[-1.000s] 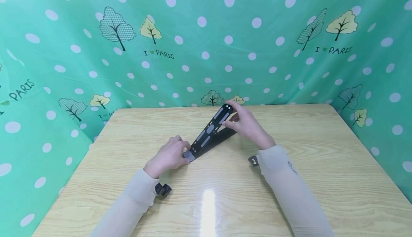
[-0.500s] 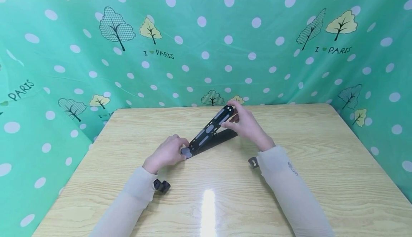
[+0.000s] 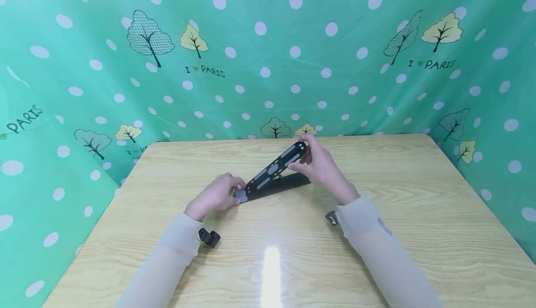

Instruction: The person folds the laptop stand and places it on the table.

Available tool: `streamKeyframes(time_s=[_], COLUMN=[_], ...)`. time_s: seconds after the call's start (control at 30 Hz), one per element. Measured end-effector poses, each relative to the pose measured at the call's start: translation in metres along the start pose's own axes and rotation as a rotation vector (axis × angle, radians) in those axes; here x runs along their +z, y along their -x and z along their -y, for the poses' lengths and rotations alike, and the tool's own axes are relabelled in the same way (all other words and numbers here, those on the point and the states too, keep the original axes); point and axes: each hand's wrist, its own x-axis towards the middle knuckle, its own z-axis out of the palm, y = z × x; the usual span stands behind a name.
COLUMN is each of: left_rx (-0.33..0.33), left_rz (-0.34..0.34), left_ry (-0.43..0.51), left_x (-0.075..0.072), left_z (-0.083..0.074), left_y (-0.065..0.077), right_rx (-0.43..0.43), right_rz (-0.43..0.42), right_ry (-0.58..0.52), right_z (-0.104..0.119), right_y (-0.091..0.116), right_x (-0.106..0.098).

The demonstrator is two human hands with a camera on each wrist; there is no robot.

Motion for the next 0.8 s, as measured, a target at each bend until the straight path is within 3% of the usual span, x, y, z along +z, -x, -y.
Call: streamKeyframes(time_s=[0.33,0.8], left_rx=[0.034,0.064], left_rz=[0.037,0.09], left_ry=[-0.014,0.034], left_x=[-0.006,-0.013], left_z=[0.004,0.011], left_y=[-0.01,-0.026], right_rx=[0.039,0.043], right_rz=[-0.045,-0.093], right_ry=[0.032,0.08], right_z=[0.005,0.01], right_y=[0.012,0.024], right_x=[0.004,0.009])
